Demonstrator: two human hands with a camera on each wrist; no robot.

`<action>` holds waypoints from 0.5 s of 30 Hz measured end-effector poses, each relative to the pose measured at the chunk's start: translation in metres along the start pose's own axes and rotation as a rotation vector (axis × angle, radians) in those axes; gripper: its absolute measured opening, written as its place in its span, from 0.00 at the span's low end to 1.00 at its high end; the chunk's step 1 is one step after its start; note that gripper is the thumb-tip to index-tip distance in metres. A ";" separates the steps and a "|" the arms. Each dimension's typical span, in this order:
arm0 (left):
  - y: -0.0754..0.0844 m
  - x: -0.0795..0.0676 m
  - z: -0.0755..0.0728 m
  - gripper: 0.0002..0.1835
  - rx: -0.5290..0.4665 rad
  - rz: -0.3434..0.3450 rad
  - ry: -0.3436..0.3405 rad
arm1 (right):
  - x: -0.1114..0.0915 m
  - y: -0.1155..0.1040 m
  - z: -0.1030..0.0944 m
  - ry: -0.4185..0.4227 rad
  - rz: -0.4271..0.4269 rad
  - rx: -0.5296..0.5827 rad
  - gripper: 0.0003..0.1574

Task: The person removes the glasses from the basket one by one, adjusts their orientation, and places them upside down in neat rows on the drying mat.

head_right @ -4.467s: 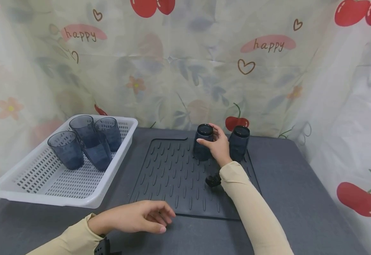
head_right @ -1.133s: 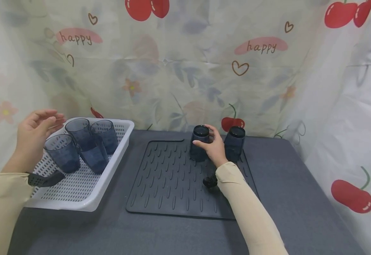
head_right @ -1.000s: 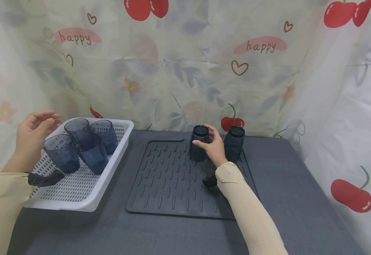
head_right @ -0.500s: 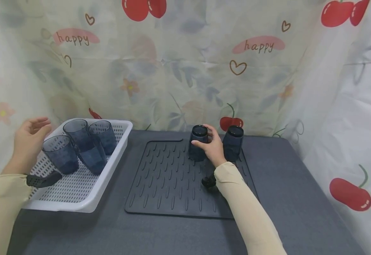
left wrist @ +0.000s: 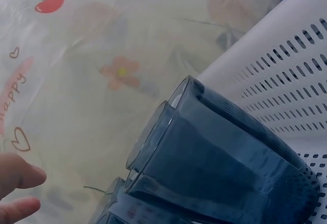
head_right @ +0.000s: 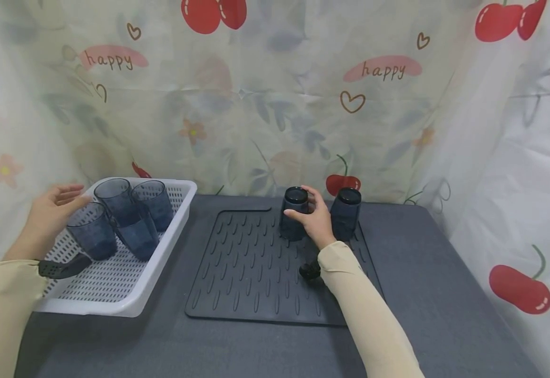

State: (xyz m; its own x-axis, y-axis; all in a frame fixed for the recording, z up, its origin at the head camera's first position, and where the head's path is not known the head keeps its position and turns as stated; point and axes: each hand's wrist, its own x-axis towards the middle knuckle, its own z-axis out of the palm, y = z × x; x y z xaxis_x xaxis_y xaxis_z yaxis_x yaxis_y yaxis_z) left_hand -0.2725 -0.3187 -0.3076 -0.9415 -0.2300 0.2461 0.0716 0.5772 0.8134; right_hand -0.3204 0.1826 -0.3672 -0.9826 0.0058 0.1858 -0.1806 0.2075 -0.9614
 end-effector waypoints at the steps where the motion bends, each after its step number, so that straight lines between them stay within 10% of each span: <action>1: 0.000 0.000 0.000 0.34 0.004 -0.001 -0.012 | 0.000 0.000 0.000 -0.001 0.000 0.002 0.50; 15: -0.004 0.001 -0.002 0.41 0.057 -0.086 -0.138 | 0.003 0.002 -0.001 -0.001 -0.001 -0.008 0.50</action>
State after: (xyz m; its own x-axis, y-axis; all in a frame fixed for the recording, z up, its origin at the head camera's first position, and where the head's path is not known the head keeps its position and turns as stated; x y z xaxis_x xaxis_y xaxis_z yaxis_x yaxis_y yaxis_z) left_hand -0.2731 -0.3227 -0.3094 -0.9800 -0.1725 0.0990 -0.0259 0.6043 0.7963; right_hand -0.3235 0.1838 -0.3689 -0.9825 0.0043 0.1860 -0.1808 0.2149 -0.9598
